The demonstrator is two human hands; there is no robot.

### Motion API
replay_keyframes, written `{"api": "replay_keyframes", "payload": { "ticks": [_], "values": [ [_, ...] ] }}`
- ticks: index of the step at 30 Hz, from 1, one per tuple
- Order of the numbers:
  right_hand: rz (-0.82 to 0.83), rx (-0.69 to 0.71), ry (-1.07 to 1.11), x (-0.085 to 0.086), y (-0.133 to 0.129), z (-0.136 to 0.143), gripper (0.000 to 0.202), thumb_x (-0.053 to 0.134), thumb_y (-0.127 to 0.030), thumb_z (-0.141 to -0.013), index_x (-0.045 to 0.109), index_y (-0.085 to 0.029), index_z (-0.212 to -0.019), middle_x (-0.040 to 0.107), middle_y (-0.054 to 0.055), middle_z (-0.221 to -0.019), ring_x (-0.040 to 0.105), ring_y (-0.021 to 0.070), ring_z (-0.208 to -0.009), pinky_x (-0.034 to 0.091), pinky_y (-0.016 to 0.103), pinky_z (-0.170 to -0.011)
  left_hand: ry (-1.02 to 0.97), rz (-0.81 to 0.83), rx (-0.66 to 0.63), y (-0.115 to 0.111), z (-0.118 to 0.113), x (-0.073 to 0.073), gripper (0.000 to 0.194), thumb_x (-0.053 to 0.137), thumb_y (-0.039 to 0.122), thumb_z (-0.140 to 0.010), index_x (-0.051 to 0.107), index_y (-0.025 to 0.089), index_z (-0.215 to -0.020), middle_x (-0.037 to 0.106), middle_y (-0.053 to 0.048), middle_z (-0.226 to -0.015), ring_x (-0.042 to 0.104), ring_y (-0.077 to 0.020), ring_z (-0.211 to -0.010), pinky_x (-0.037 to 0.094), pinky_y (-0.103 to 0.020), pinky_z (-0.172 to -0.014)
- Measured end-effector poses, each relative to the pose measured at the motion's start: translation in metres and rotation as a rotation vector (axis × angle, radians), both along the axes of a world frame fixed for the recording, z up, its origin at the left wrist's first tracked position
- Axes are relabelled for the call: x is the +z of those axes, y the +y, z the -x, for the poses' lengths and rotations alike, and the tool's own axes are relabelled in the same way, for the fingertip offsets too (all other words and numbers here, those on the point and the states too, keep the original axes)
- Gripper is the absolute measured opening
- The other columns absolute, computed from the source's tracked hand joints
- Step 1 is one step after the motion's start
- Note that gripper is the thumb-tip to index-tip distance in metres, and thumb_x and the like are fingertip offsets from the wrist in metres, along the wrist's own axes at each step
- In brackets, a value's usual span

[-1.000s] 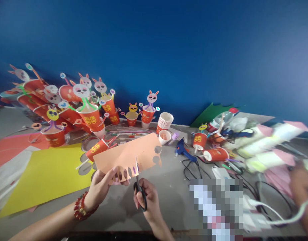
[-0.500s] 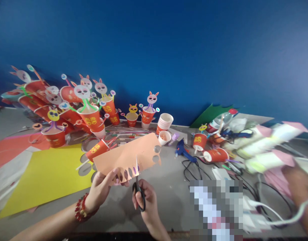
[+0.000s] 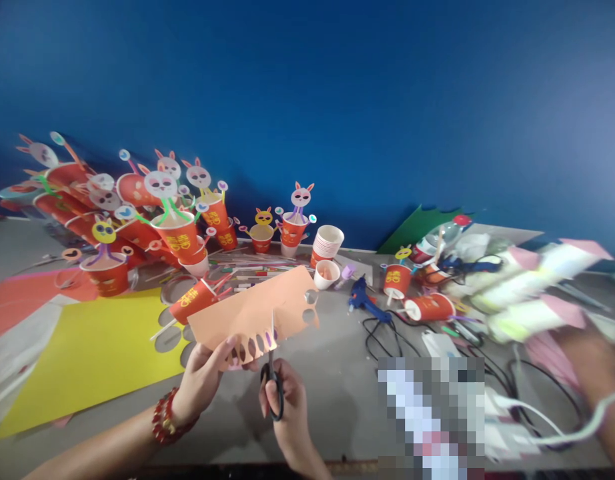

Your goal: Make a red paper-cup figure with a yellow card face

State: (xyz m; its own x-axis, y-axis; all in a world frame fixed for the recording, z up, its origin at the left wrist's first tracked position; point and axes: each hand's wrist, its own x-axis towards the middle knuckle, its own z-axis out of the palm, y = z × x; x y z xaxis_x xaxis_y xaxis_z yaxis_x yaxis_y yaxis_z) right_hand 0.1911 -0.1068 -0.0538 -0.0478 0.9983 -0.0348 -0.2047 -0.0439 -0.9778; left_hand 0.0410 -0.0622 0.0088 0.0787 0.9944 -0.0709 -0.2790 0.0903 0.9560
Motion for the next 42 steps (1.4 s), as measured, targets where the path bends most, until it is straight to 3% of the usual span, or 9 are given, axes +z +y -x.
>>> {"api": "replay_keyframes", "payload": {
  "ticks": [11,20,25,32,42],
  "values": [
    [0.126,-0.077,-0.101,0.01,-0.001,0.009,0.059,0.053,-0.079,-0.078,0.045,-0.022,-0.07,0.039,-0.006,-0.045,0.029,0.0096,-0.042,0.021,0.024,-0.044,0.078,-0.011,0.043,0.007,-0.003,-0.013,0.035,0.059,0.041,-0.088,0.062,0.02,-0.061,0.071,-0.005,-0.059,0.064,-0.0186,-0.055,0.053,-0.026,-0.058],
    [0.134,-0.084,-0.108,0.006,-0.004,0.007,0.056,0.057,-0.072,-0.082,0.041,-0.021,-0.063,0.04,-0.006,-0.044,0.028,0.0087,-0.042,0.022,0.025,-0.046,0.068,0.035,0.002,0.01,-0.004,-0.023,0.035,0.056,0.041,-0.09,0.062,0.021,-0.061,0.071,-0.005,-0.06,0.064,-0.0182,-0.053,0.053,-0.028,-0.058],
    [0.129,0.068,-0.091,0.011,-0.005,-0.012,0.053,0.058,-0.069,-0.083,0.048,-0.02,-0.068,0.047,-0.003,-0.049,0.034,0.0096,-0.046,0.023,0.024,-0.046,0.006,0.05,-0.001,0.012,-0.001,-0.028,0.039,0.056,0.04,-0.09,0.064,0.02,-0.058,0.068,-0.004,-0.053,0.063,-0.0179,-0.052,0.053,-0.028,-0.057],
    [0.184,0.241,-0.026,0.01,-0.014,-0.035,0.057,0.059,-0.073,-0.08,0.052,-0.017,-0.082,0.051,-0.002,-0.054,0.032,0.0071,-0.045,0.019,0.021,-0.043,-0.073,0.073,0.059,0.013,0.003,-0.025,0.031,0.062,0.039,-0.086,0.061,0.02,-0.062,0.068,-0.003,-0.056,0.062,-0.0168,-0.049,0.052,-0.027,-0.053],
    [0.178,0.159,0.004,0.015,-0.014,-0.018,0.057,0.058,-0.073,-0.081,0.053,-0.017,-0.082,0.051,-0.004,-0.052,0.031,0.0058,-0.042,0.02,0.019,-0.042,-0.051,0.06,-0.006,0.009,0.0,-0.029,0.031,0.059,0.042,-0.089,0.067,0.018,-0.07,0.072,-0.005,-0.06,0.066,-0.0191,-0.051,0.057,-0.03,-0.056]
  ]
}}
